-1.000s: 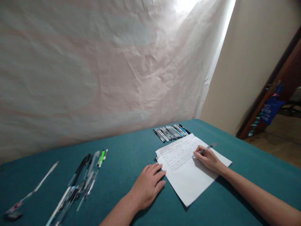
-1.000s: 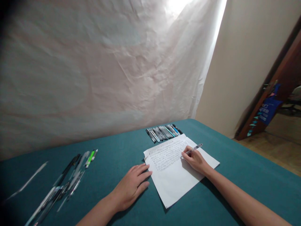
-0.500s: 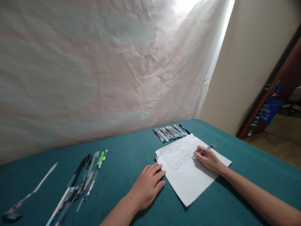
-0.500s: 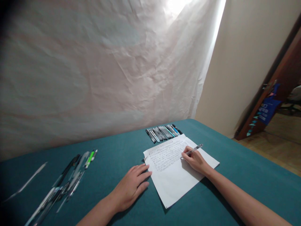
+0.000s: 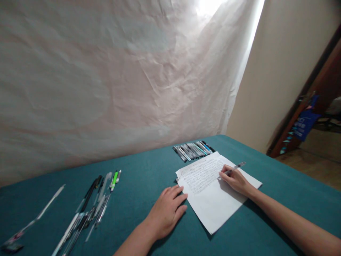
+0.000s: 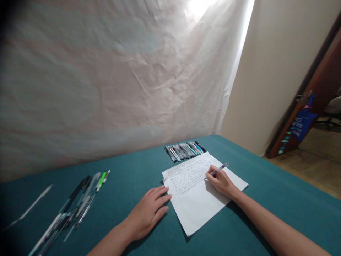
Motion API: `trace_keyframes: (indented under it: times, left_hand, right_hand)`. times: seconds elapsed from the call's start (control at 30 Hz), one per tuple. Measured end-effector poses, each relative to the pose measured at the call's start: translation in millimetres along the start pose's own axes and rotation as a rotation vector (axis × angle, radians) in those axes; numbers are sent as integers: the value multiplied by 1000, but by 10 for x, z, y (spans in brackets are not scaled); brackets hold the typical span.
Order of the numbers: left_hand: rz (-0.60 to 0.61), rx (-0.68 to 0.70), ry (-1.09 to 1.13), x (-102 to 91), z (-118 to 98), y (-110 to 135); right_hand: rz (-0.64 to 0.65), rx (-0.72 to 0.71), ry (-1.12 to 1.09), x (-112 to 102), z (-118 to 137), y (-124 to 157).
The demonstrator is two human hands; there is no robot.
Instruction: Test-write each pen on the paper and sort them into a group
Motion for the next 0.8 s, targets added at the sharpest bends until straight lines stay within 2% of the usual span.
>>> trace_keyframes:
  times: [0.37, 0.57, 0.67, 0.8]
  left_hand:
    - [9, -5, -9, -2, -6, 0]
    - [4, -6, -6, 18, 13, 1]
    - [2, -9, -4, 14, 7, 8]
    - [-35, -2, 30, -22, -21, 39]
  right_hand:
    - [1, -18, -1, -10, 12, -12]
    - [-83, 107, -45, -39, -57, 1]
    - [-83, 160, -87, -47, -50, 17]
    - [-66, 100, -35, -72, 50, 34]
Point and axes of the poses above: each hand's wrist, its own y-axis away from the middle knuckle, its own x-axis out of the palm, z = x × y, the point moved 4 cm from there along -y, towards the middle knuckle, and after that the axes turned 7 degrees about -z, right-handed, at the moved point
